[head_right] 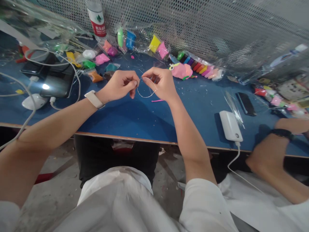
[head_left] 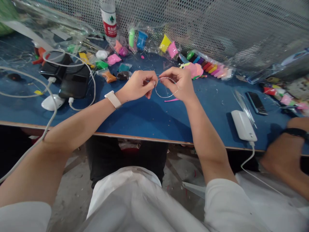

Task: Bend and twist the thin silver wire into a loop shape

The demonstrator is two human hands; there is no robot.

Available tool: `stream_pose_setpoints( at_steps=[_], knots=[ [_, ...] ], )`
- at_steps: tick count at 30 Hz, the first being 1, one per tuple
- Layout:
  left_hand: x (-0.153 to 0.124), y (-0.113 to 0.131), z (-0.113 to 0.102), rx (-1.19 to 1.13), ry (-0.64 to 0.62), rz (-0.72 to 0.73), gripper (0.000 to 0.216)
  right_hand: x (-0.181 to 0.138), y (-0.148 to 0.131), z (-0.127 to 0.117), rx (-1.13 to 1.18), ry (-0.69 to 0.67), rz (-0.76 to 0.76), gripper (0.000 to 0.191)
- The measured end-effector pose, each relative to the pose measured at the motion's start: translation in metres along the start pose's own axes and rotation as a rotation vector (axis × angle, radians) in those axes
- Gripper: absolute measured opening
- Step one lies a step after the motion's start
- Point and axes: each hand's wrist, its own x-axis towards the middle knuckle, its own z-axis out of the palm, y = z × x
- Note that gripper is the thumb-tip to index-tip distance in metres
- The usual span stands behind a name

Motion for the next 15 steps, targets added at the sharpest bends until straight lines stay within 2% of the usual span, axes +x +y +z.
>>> stream_pose_setpoints(
  at_steps=[3, 6, 9, 15],
  knots=[
    [0.0006, -0.0041, -0.0017, -0.082, -0.032, -0.029, 0.025, 0.0018, 0.0014, 0.0014, 0.038, 0.02, 0.039, 0.032],
    [0.0006, -0.0058, -0.002, -0.18, -0.066, -0.047, 0.041, 0.0022, -0.0002, 0.0026, 0.031, 0.049, 0.041, 0.032],
    [0.0006, -0.0058, 0.0004, -0.237, -0.042, -0.068, 0.055, 0.0017, -0.0008, 0.0046, 0.036, 0.068, 0.038, 0.03],
    [0.001, -0.0064, 0.0068, -0.287, 0.017, -0.081, 0.053, 0.0012, 0.001, 0.0078, -0.017, 0.099, 0.008, 0.022]
  ],
)
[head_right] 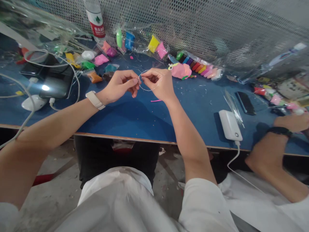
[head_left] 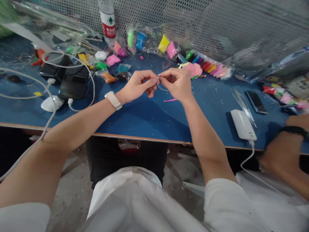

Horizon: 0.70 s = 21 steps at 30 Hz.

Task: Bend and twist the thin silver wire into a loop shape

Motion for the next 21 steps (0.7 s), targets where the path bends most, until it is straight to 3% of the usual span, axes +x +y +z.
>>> stream_pose_setpoints(
  at_steps=[6, 14, 21],
  knots=[
    [0.0, -0.001, 0.003, 0.041, 0.042, -0.006, 0.042, 0.0, 0.003, 0.0, 0.02, -0.01, 0.002, 0.024],
    [0.001, 0.002, 0.016, -0.196, 0.07, -0.188, 0.03, -0.003, 0.002, 0.003, 0.016, 0.045, 0.016, 0.025],
    [0.001, -0.009, 0.011, -0.135, 0.034, -0.112, 0.038, 0.003, 0.015, -0.001, 0.054, 0.022, 0.041, 0.04]
  ],
)
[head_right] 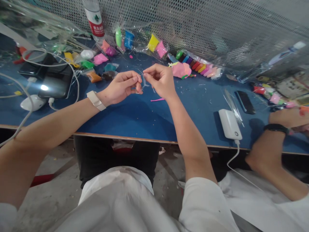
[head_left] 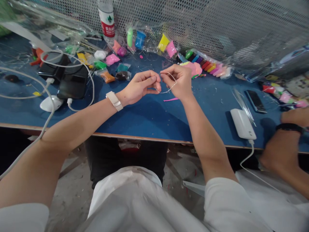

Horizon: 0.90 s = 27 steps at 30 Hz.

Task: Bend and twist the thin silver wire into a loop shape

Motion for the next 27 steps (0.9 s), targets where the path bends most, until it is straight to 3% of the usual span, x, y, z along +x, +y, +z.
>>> stream_pose_setpoints(
  at_steps=[4, 9, 12, 15, 18, 22, 27],
  knots=[
    [0.001, 0.001, -0.01, 0.187, -0.117, 0.108, 0.035, 0.005, -0.001, -0.02, 0.126, -0.218, 0.107, 0.05],
    [-0.003, 0.009, -0.013, 0.432, -0.264, 0.161, 0.016, 0.003, -0.017, -0.041, 0.288, -0.569, 0.297, 0.045],
    [-0.005, 0.01, -0.01, 0.428, -0.276, 0.119, 0.011, 0.002, -0.025, -0.039, 0.312, -0.553, 0.29, 0.046],
    [-0.005, 0.01, -0.007, 0.452, -0.254, 0.091, 0.01, 0.001, -0.029, -0.031, 0.155, -0.478, 0.199, 0.047],
    [-0.005, 0.012, -0.008, 0.609, -0.212, 0.134, 0.012, 0.0, -0.027, -0.026, 0.059, -0.41, 0.171, 0.048],
    [-0.004, 0.012, -0.013, 0.804, -0.063, 0.248, 0.013, 0.0, -0.021, -0.024, 0.032, -0.262, 0.269, 0.057],
    [-0.005, 0.01, -0.016, 0.913, 0.0, 0.351, 0.014, -0.001, -0.025, -0.015, 0.247, -0.436, 0.47, 0.062]
  ],
)
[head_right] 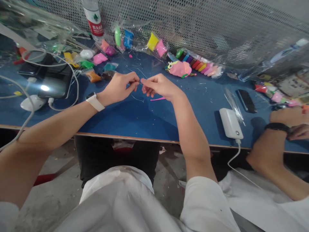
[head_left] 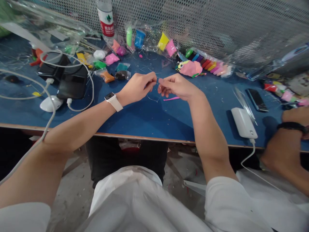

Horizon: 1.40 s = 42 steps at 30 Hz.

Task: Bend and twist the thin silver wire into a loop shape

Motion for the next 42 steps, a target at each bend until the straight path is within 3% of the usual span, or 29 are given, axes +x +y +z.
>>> stream_pose_setpoints(
  at_steps=[8, 13, 23, 32, 36, 42],
  knots=[
    [0.001, 0.004, 0.002, -0.057, 0.067, -0.073, 0.015, 0.012, 0.006, 0.021, 0.273, 0.124, -0.104, 0.047],
    [0.003, 0.006, 0.002, -0.12, 0.072, -0.148, 0.016, 0.013, 0.008, 0.021, 0.227, 0.196, -0.202, 0.054],
    [0.002, 0.006, 0.006, -0.1, 0.074, -0.185, 0.016, 0.016, 0.013, 0.02, 0.077, 0.262, -0.281, 0.047],
    [-0.003, -0.005, 0.006, 0.076, 0.067, -0.067, 0.015, 0.014, 0.007, 0.028, 0.112, 0.321, -0.153, 0.049],
    [-0.005, -0.013, 0.01, 0.157, 0.07, -0.06, 0.012, 0.014, 0.007, 0.032, 0.155, 0.311, -0.12, 0.041],
    [-0.005, -0.012, 0.015, 0.203, 0.109, -0.082, 0.011, 0.014, 0.008, 0.033, 0.153, 0.299, -0.131, 0.044]
  ],
)
